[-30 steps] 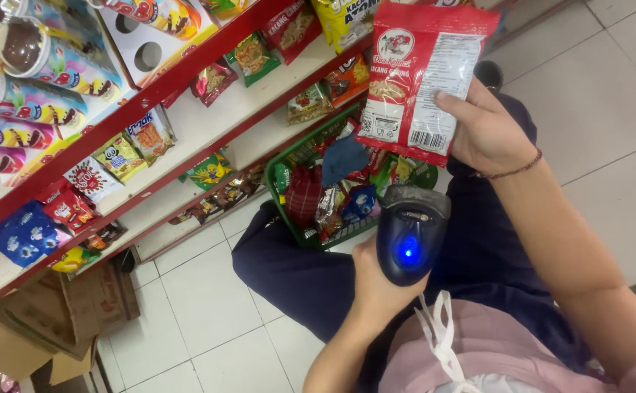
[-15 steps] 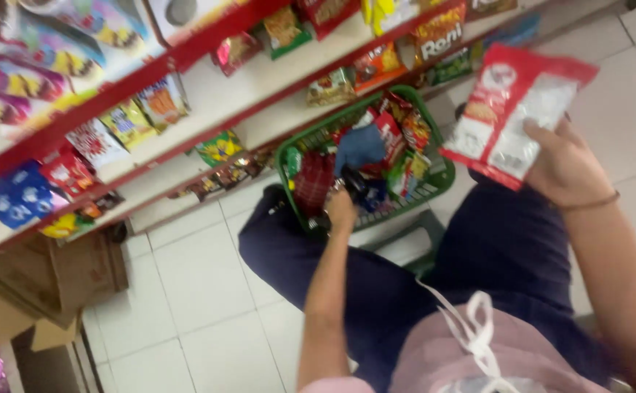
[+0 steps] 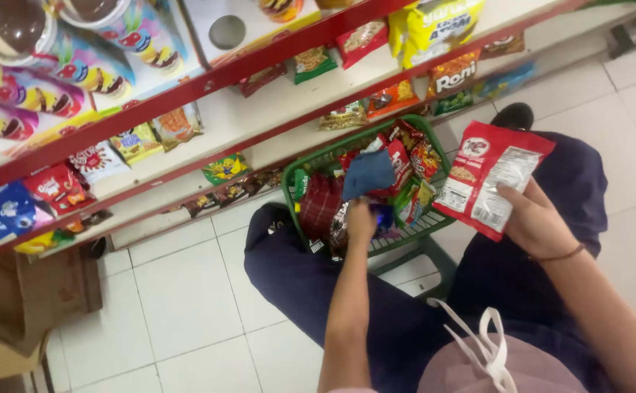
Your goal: The person sits on a low stool in a store aisle and repeatedly wipes the surfaces of various snack packages with a blue cloth. They pick up each package from a green basket, wipe it, and place it back into the basket or onto the shelf.
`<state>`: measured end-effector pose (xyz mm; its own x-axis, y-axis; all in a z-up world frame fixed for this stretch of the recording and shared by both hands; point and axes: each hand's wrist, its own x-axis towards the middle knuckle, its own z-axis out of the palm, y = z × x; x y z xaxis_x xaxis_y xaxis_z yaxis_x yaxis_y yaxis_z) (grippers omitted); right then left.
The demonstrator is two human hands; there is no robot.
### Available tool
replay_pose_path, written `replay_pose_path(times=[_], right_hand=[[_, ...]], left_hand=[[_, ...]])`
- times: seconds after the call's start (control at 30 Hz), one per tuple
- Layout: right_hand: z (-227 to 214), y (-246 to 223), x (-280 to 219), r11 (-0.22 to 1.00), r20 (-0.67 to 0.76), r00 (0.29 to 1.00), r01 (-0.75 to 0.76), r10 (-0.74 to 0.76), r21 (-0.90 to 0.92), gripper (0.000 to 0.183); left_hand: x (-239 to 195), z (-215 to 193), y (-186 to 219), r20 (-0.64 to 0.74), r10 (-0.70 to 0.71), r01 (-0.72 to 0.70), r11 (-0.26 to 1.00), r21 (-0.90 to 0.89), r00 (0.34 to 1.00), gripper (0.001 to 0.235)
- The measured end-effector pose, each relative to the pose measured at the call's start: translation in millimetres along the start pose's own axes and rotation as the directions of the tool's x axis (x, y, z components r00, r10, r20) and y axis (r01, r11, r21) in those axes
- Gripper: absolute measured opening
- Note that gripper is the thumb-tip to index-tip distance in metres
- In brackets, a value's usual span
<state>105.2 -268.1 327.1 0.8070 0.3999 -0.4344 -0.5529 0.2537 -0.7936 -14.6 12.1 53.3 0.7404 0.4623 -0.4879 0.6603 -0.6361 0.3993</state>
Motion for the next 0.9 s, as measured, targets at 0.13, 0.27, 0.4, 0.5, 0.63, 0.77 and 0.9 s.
replay_pose_path(times=[0.13,0.27,0.4,0.5,0.63,0.77,0.9], right_hand=[[17,36,25,0.897,0.014,0.965,0.247,-0.260,-0.365,0.055],[57,54,18,0.642,0.250,0.858,0.503,-0.448,-0.579,0.079],[93,27,11,0.359,0.499,0.727,0.675,-0.472,-0.644,0.093],[107,1,19,0.082,0.622,0.589,0.757,-0.516,-0.648,0.098],[102,-17,54,0.394,0.524,0.737,0.673,-0.426,-0.626,0.098],[98,-22,92,0.809,0.448,0.875,0.392,-0.182,-0.438,0.074],[90,-36,124,0.820,0.372,0.889,0.411,-0.265,-0.397,0.065]], left_hand=[[-88,-123,139,-0.401,0.308,-0.498,0.658,-0.565,0.863,0.043],[-151,-172,181,-0.465,0.465,-0.640,0.358,-0.679,0.753,0.081],[-139,-172,171,-0.567,0.319,-0.636,0.177,-0.752,0.759,0.091],[-104,-157,134,-0.425,0.188,-0.452,0.131,-0.882,0.885,0.058],[-74,-154,116,-0.283,0.209,-0.288,-0.009,-0.958,0.936,0.039],[-93,-229,170,-0.297,0.213,-0.328,0.128,-0.936,0.931,0.048],[-50,-239,178,-0.332,0.217,-0.380,0.246,-0.892,0.918,0.067]])
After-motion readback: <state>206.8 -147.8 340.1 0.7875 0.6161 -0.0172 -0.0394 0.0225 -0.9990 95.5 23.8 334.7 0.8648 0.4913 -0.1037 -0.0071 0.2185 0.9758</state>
